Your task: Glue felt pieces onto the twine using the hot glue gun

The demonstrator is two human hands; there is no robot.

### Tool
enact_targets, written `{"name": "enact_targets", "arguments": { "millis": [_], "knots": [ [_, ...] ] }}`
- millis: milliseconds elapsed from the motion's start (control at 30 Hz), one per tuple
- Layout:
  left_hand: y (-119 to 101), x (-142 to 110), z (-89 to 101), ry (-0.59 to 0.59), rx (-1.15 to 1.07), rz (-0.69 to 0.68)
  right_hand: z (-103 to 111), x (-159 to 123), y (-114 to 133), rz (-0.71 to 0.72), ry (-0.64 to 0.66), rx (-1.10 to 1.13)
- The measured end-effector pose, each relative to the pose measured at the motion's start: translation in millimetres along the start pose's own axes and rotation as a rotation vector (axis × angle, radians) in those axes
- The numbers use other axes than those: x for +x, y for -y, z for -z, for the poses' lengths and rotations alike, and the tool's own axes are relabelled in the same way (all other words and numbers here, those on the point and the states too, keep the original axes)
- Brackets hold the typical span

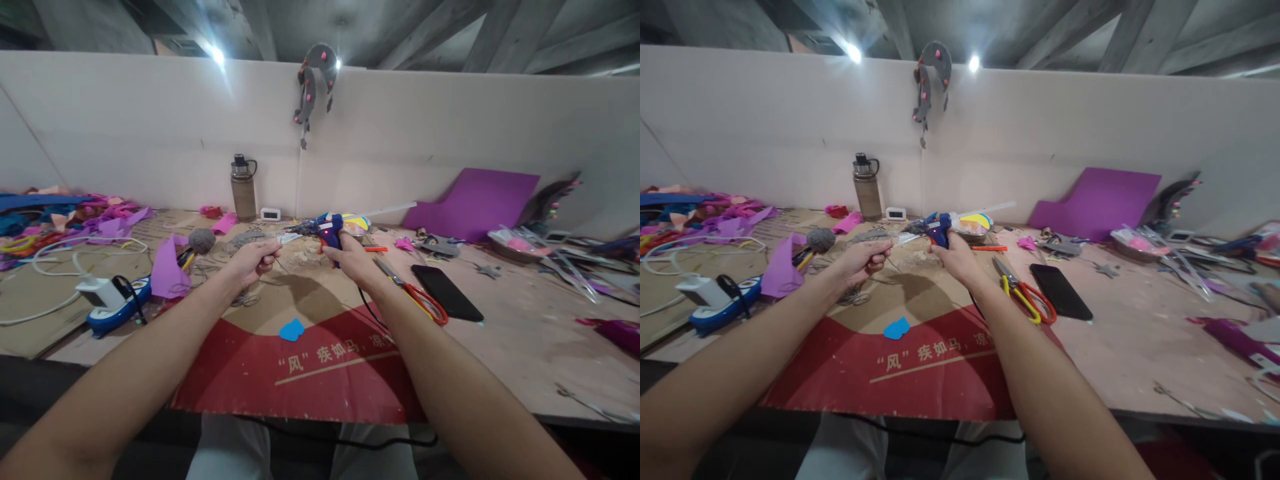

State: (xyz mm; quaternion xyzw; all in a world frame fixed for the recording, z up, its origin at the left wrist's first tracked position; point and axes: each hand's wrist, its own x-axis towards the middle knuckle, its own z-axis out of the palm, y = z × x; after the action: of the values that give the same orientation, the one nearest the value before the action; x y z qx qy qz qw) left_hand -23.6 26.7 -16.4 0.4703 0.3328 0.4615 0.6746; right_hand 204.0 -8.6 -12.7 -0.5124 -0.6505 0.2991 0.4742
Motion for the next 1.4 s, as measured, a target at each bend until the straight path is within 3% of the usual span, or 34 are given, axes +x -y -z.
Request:
{"name": "enact_targets", "arguments": {
  "millis": [133, 267, 367, 467, 600, 767, 933, 1100, 1400],
  "knots": [
    [-0.2, -3.1, -2.4, 0.034, 0.060, 0.030, -2.4, 7.4, -22.4, -0.126, -0.107, -0.097],
    [-0.8, -7.2, -6.8, 0.075, 0.108, 0.059, 1.1, 8.8, -45.0, -0.155, -0.176, -0.224],
    [-1.1, -9.0, -8.8, 0.072, 0.141, 0.064, 7.0, 6.2, -48.2, -0.123, -0.271, -0.326],
    [0.1, -9.6, -10.0, 0.105, 0.178, 0.062, 8.0, 3.5, -37.3, 0.011, -0.341, -0.402],
    [5.6, -10.8, -14.0, 0.147, 0.219, 0.046, -0.9, 0.6, -14.6, 0.208, -0.243, -0.320],
    [14.6, -13.3, -22.7, 0.108, 0.244, 0.036, -9.5, -6.2, 3.6, 0.205, -0.174, -0.179],
    [18.8, -13.3, -23.6, 0.055, 0.241, 0.012, -12.0, -11.0, 9.3, 0.220, -0.208, -0.219],
    [17.2, -12.2, -19.1, 0.084, 0.285, 0.012, -16.9, -9.3, 4.6, 0.318, -0.257, -0.208],
    [11.4, -17.3, -26.0, 0.045, 0.193, -0.019, -18.6, -13.9, 6.4, 0.232, -0.201, -0.160]
  ]
}}
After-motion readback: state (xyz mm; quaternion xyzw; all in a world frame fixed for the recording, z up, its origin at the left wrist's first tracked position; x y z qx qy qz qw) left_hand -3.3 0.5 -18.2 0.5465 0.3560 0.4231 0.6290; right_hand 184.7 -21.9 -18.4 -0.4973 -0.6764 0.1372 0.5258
